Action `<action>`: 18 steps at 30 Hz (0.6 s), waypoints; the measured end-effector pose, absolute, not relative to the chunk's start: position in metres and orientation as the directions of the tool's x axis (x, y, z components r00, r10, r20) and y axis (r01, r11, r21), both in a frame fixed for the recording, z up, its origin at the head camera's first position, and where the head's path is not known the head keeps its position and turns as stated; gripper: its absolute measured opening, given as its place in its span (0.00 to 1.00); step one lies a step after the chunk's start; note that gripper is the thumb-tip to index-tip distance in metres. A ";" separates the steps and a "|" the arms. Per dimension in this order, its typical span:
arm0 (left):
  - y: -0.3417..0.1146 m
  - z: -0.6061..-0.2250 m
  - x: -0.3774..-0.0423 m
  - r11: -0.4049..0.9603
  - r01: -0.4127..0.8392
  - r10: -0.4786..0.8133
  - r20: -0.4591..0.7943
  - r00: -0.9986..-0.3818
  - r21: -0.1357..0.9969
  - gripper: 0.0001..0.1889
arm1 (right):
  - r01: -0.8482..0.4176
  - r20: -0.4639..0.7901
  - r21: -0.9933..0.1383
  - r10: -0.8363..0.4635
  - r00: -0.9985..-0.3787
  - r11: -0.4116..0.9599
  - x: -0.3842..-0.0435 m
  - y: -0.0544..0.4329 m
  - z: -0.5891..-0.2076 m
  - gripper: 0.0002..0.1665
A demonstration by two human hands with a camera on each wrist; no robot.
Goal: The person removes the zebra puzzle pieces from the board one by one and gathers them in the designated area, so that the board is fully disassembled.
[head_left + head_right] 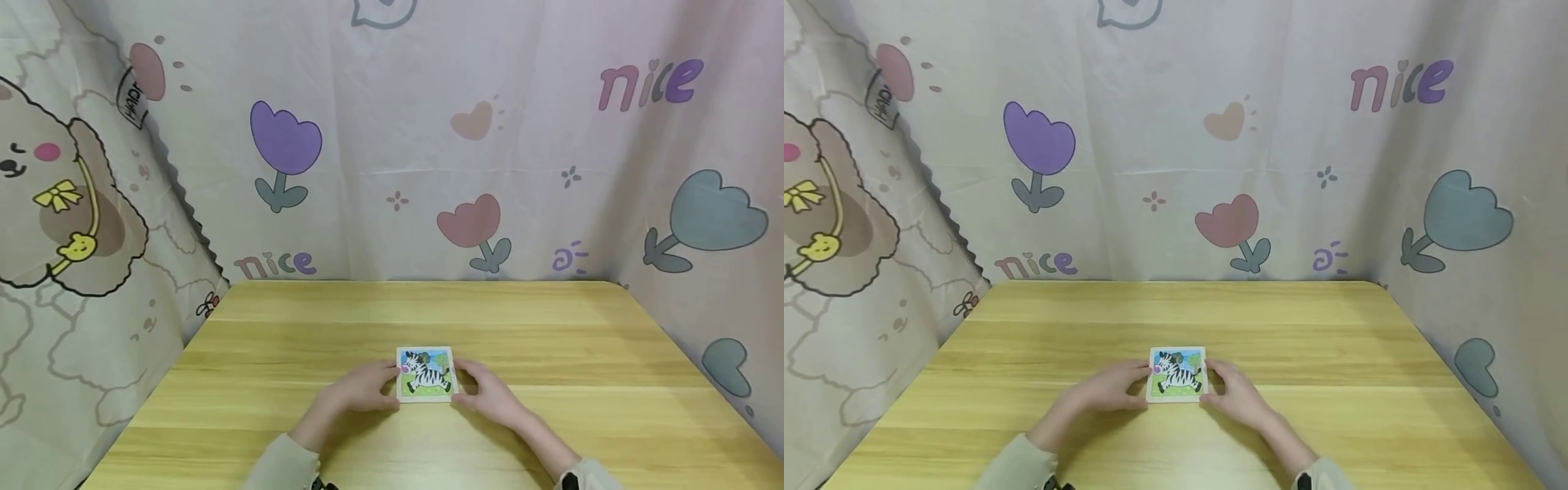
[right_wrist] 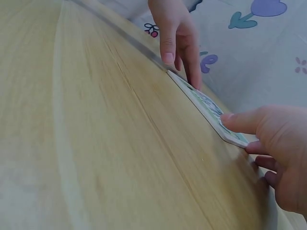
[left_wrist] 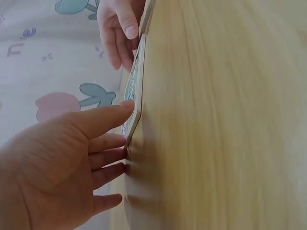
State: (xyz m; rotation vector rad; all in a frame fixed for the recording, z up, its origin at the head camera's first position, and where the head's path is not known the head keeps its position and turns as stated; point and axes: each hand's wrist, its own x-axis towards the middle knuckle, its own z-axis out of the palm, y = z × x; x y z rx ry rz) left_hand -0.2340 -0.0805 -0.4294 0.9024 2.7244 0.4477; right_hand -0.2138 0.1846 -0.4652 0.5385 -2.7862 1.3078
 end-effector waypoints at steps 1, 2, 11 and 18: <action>-0.079 -0.429 -0.233 0.763 0.535 0.610 -0.131 -0.782 0.362 0.34 | -0.317 0.162 -0.741 -0.302 -0.940 0.592 -0.213 0.187 -0.465 0.39; -0.077 -0.428 -0.232 0.763 0.533 0.610 -0.134 -0.781 0.366 0.35 | -0.321 0.164 -0.736 -0.304 -0.939 0.596 -0.212 0.188 -0.465 0.40; -0.069 -0.429 -0.228 0.776 0.526 0.601 -0.159 -0.783 0.348 0.36 | -0.336 0.175 -0.696 -0.303 -0.937 0.635 -0.209 0.196 -0.463 0.39; -0.068 -0.428 -0.224 0.785 0.536 0.597 -0.152 -0.787 0.311 0.36 | -0.349 0.227 -0.692 -0.269 -0.936 0.631 -0.216 0.195 -0.460 0.35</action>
